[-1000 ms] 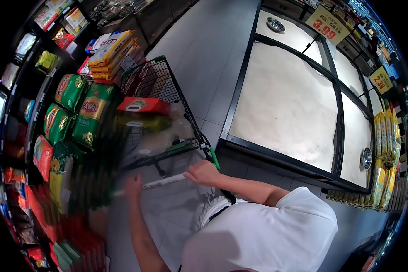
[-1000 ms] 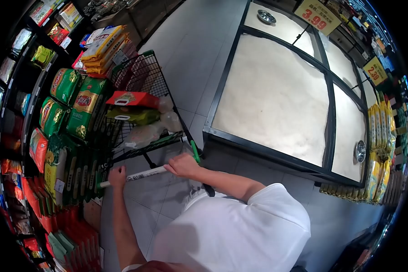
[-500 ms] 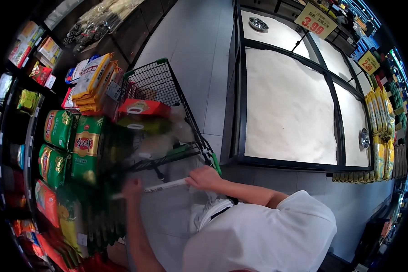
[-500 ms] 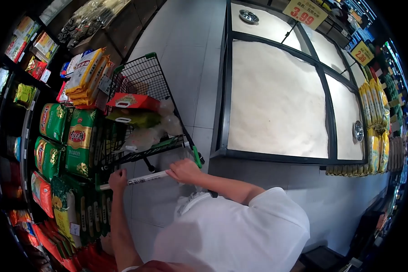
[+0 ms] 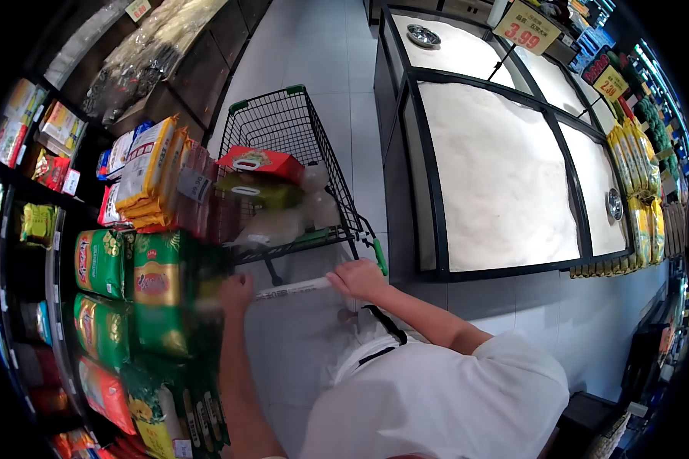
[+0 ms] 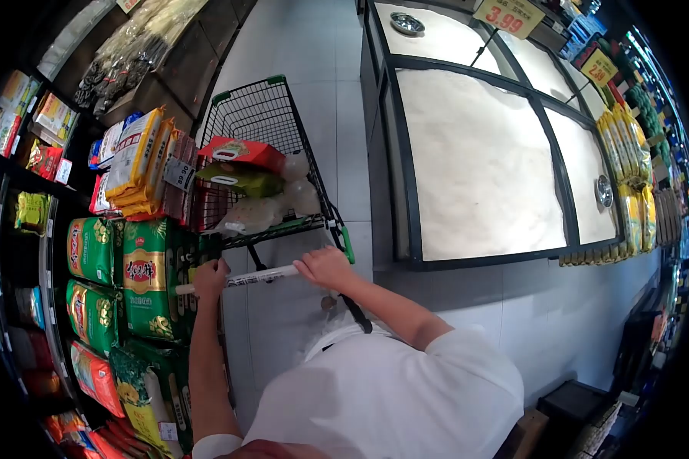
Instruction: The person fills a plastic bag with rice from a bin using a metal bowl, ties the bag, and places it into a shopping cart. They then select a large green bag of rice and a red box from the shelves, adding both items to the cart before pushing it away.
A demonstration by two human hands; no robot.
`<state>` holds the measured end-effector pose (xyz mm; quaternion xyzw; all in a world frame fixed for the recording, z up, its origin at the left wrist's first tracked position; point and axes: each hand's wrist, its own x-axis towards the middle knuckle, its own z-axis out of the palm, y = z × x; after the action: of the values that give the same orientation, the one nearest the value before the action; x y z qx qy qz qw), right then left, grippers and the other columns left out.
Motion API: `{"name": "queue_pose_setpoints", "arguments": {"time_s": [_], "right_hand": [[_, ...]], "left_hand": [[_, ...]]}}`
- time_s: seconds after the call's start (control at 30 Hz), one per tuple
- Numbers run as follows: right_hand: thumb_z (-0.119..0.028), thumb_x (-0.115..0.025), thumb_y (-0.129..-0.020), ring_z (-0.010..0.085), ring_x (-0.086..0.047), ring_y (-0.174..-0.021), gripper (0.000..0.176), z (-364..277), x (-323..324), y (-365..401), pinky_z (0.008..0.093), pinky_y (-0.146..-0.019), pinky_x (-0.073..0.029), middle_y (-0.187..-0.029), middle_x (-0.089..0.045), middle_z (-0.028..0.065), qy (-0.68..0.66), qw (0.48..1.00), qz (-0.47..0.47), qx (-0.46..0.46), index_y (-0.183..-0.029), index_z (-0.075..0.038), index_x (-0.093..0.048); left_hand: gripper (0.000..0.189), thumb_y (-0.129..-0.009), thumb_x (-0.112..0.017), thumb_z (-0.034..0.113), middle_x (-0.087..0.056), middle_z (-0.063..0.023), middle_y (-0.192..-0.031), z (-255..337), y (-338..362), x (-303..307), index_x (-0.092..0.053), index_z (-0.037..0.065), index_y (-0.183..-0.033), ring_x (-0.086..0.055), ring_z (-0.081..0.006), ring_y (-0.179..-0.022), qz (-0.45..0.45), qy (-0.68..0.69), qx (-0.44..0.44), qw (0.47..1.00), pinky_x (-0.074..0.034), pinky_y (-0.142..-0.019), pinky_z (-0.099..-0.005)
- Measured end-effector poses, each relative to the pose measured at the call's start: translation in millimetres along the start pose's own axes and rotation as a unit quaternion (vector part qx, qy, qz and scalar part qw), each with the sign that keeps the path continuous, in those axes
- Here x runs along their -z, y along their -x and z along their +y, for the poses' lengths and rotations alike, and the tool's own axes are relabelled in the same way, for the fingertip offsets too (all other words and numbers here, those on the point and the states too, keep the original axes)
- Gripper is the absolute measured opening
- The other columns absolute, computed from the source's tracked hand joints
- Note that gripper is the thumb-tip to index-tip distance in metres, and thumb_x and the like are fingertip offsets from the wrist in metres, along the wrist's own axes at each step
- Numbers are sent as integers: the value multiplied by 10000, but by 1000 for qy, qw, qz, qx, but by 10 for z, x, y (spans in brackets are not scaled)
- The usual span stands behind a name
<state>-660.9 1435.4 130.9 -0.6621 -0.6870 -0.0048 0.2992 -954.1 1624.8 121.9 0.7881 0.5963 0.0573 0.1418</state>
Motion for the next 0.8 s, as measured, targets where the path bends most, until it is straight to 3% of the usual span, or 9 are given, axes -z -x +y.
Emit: {"name": "queue_pose_setpoints", "arguments": {"time_s": [0.23, 0.33, 0.53, 0.67, 0.8], "right_hand": [[-316, -599, -890, 267, -591, -511, 360, 369, -209, -665, 390, -566, -478, -556, -589, 78, 51, 998, 23, -33, -600, -104, -594], [-294, -591, -881, 264, -601, -519, 353, 630, -305, -992, 388, -569, -482, -553, -593, 76, 50, 996, 43, -51, -583, -104, -592], [-281, -590, -863, 260, -608, -514, 327, 1275, -328, -1697, 383, -576, -487, -569, -614, 63, 68, 993, 78, -58, -587, -107, -605], [-290, -592, -853, 255, -618, -523, 323, 1829, -356, -2197, 386, -570, -487, -569, -617, 62, 93, 990, 83, -69, -584, -112, -607], [-297, -594, -849, 256, -612, -513, 331, 2340, -353, -2702, 386, -560, -482, -561, -609, 64, 91, 988, 92, -86, -575, -111, -601]], "left_hand": [[438, -894, -499, 420, -701, -210, -859, 408, -958, 234, -751, 62, -905, -679, -401, -814, -36, -10, -3, 999, -529, -752, -483], [454, -918, -516, 432, -686, -172, -740, 485, -1434, 117, -759, 57, -838, -648, -369, -707, 20, -4, -42, 999, -512, -686, -479], [448, -916, -521, 445, -692, -176, -760, 885, -2405, 66, -761, 72, -849, -654, -375, -739, 30, -4, -94, 995, -512, -706, -484], [460, -930, -495, 466, -697, -176, -795, 1193, -3097, -19, -770, 98, -911, -659, -379, -770, 22, -36, -109, 993, -507, -714, -477], [440, -903, -469, 436, -708, -203, -900, 1655, -3772, 35, -760, 119, -992, -679, -391, -881, -33, -53, -90, 994, -517, -805, -483]]}}
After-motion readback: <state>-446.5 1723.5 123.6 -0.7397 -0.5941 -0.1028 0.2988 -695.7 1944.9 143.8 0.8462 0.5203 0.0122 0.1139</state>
